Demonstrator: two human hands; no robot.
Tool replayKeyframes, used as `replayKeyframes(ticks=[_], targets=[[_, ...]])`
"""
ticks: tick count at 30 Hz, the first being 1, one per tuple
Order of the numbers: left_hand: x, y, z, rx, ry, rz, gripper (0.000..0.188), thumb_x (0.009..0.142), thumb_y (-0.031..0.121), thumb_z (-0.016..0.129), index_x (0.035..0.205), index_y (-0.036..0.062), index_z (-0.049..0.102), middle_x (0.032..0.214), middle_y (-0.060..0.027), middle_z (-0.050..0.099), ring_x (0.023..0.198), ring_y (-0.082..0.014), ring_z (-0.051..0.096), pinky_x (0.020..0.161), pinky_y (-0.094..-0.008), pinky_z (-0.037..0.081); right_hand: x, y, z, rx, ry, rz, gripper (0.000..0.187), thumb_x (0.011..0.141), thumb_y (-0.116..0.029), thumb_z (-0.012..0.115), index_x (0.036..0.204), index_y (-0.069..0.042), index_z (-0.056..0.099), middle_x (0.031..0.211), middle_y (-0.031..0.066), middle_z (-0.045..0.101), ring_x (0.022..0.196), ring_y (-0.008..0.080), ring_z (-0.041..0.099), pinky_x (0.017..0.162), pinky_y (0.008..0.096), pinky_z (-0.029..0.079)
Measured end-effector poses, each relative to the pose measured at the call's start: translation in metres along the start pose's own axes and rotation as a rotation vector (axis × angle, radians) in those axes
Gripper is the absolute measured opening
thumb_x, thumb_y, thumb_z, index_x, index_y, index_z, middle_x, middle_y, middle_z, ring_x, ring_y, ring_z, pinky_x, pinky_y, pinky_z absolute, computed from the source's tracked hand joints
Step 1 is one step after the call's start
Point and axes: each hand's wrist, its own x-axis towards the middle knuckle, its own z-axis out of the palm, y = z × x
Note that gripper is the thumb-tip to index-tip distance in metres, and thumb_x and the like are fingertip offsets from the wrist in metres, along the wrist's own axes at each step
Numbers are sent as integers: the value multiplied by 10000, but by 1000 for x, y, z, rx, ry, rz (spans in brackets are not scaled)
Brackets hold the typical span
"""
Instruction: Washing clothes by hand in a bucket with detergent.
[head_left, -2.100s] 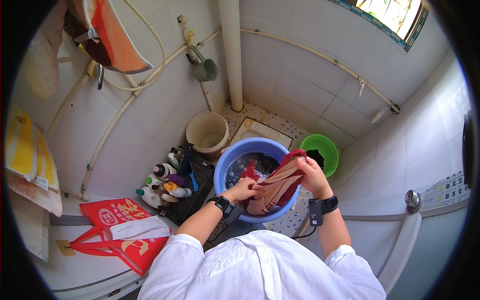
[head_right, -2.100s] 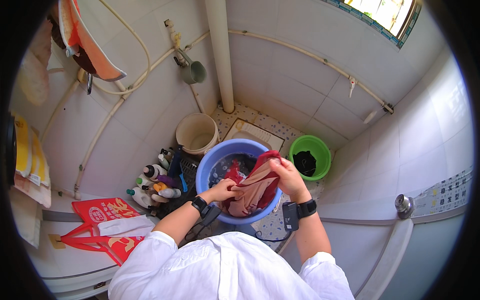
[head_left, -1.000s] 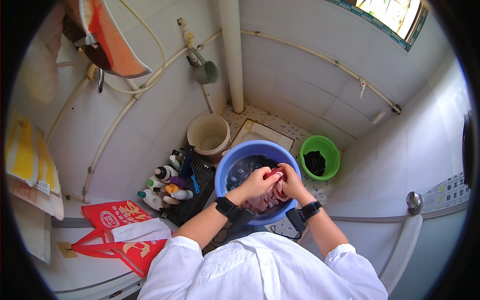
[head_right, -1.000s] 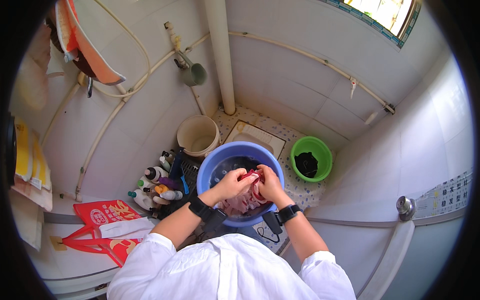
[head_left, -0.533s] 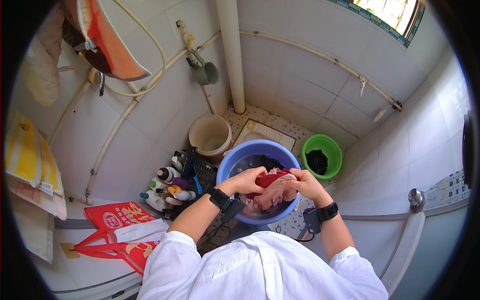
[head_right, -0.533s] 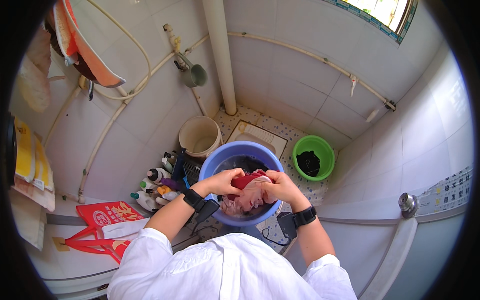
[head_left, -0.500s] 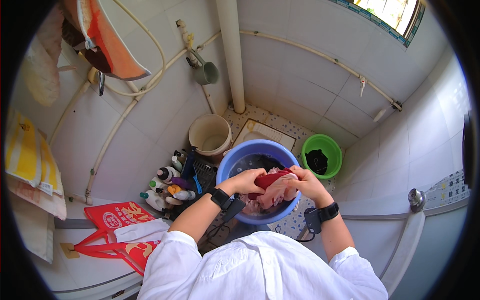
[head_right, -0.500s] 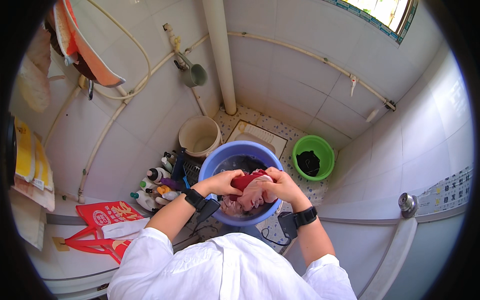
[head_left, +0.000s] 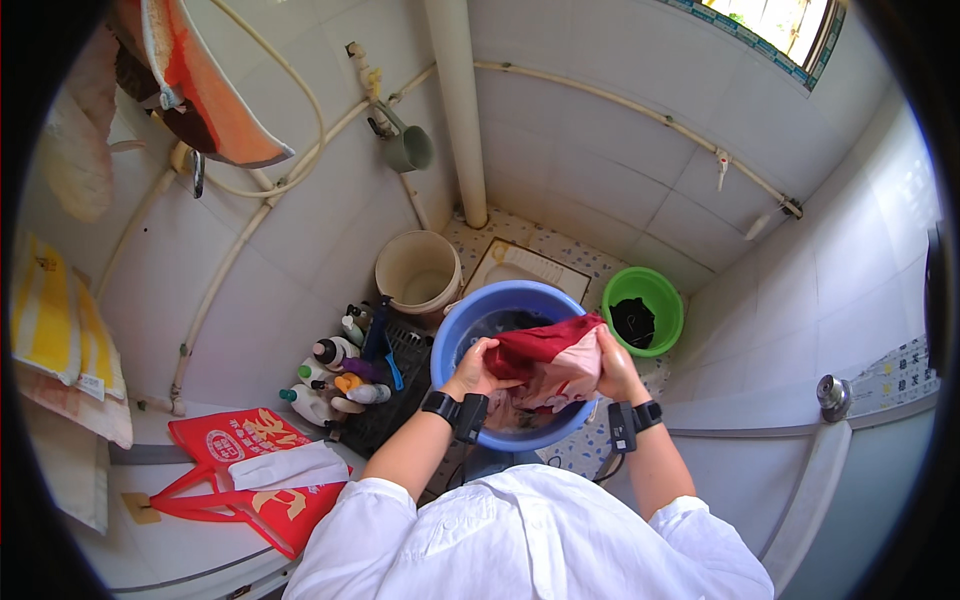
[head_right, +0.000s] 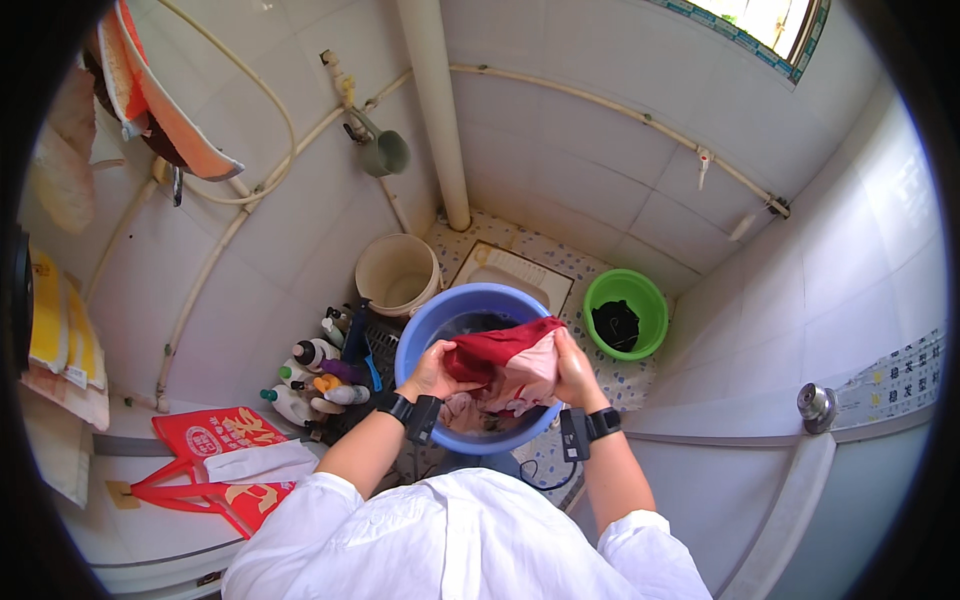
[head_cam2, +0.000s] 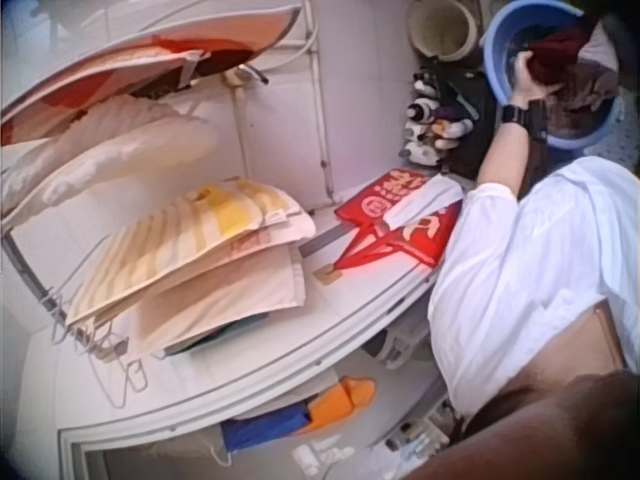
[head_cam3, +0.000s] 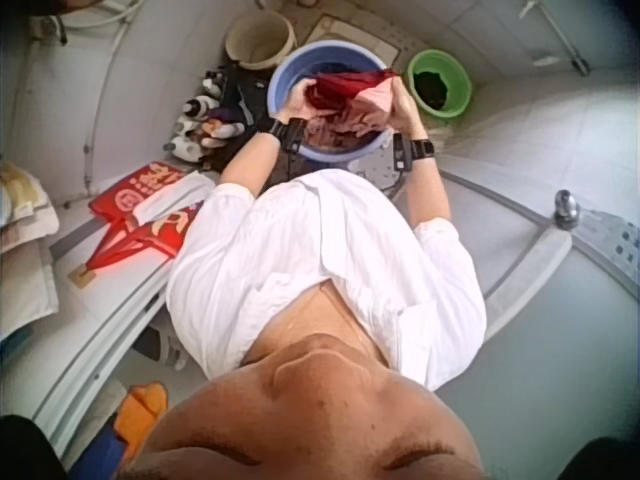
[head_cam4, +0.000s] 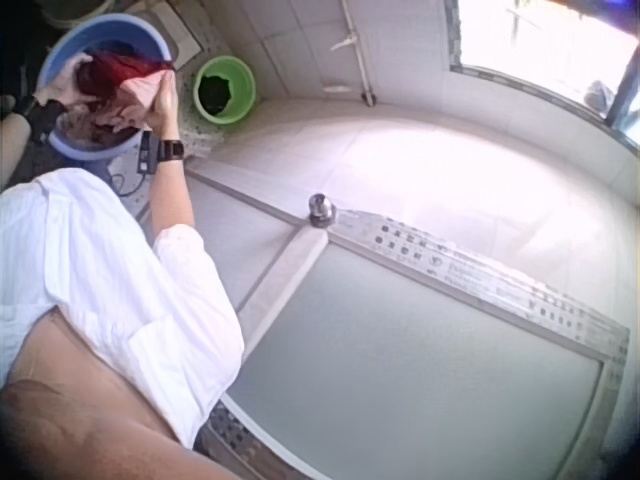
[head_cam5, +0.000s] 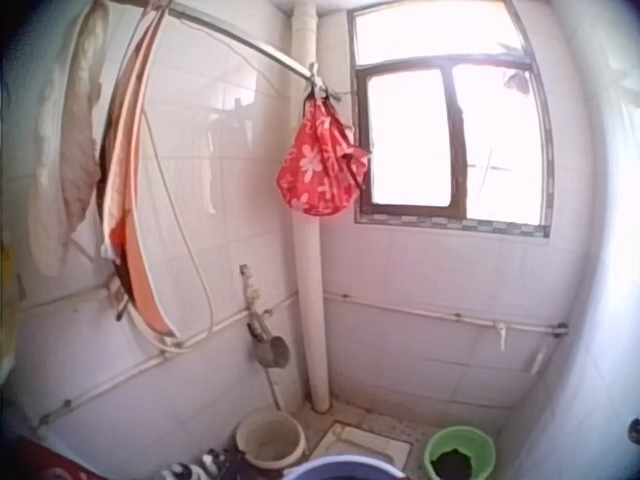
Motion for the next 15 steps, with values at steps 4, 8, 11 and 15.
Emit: replayKeyframes(ticks=[4,8,11,15], targets=[[17,-20,16,-7,160,-33,458,819,544,398,1066,175,510,1083,-33,537,945,-196,511,754,-392,442,14,40,30,-455,-26,-94,307,890,-310,369,1018,-53,478,930,143,550,822,294,547,736,408,453],[16,-31,26,-95,-36,-143,423,858,465,382,1036,109,526,1009,-82,568,897,-210,542,757,-342,451,-4,69,71,-1519,109,-522,283,841,-293,460,770,-19,456,718,211,553,643,389,540,568,419,436],[7,-24,48,-29,151,-195,442,849,450,413,1035,58,498,981,-127,564,853,-232,563,723,-383,468,13,65,60,-1566,247,-503,256,857,-254,449,818,-2,427,668,249,540,628,411,537,553,462,427],[14,-17,36,-48,70,-98,431,847,445,440,1010,51,505,921,-100,569,793,-216,569,705,-371,472,27,55,45,-1557,188,-619,282,869,-268,434,779,-1,438,731,242,571,681,421,543,584,467,432]])
